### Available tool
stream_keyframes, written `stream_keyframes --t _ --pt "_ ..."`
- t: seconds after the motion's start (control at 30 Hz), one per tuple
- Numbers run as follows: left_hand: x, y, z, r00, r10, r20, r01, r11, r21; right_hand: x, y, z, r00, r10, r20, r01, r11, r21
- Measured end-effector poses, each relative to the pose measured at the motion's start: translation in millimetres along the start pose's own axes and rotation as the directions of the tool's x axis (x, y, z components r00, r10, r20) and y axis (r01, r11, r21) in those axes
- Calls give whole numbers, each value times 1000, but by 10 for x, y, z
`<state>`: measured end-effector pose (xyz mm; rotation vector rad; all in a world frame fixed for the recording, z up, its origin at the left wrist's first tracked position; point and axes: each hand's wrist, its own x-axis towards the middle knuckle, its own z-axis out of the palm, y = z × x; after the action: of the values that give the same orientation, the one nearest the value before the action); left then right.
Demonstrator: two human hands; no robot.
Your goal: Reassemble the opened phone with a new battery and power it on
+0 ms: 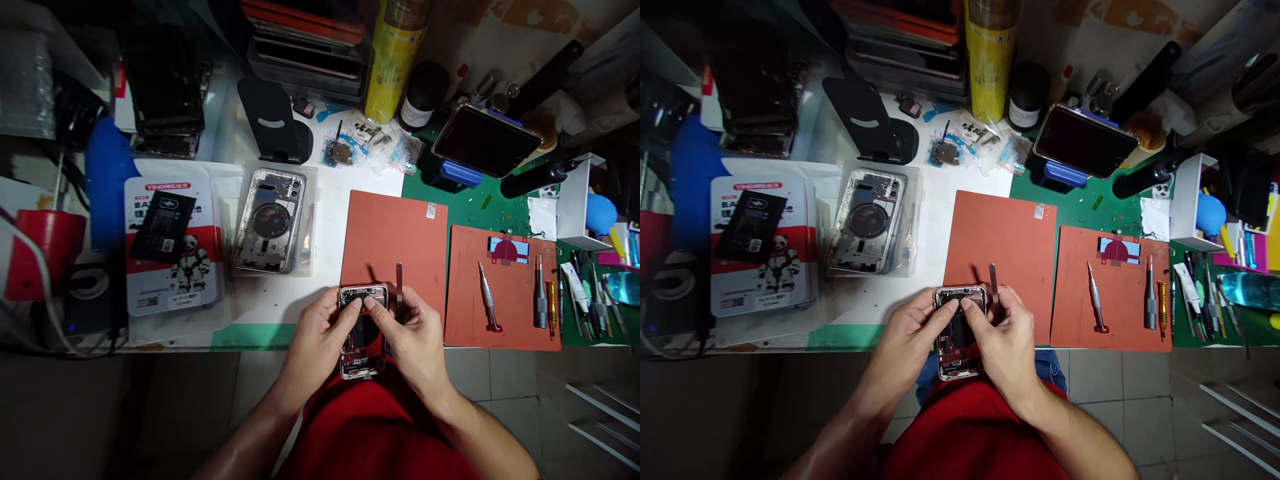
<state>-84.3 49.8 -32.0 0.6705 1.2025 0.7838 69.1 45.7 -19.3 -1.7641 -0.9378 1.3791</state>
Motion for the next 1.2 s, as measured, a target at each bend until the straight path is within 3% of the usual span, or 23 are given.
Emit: stream_keyframes --t 0.2,0.43,1.2 --pt "15 15 27 998 0 -61 5 997 76 -14 12 5 1000 -23 -19 22 999 -33" --pt "14 24 60 994 -22 -105 21 1000 -18 -14 20 7 999 -27 -27 26 999 -30" --pt "6 75 41 996 -89 9 90 983 -161 -34 -2 -3 999 -26 -30 25 999 -22"
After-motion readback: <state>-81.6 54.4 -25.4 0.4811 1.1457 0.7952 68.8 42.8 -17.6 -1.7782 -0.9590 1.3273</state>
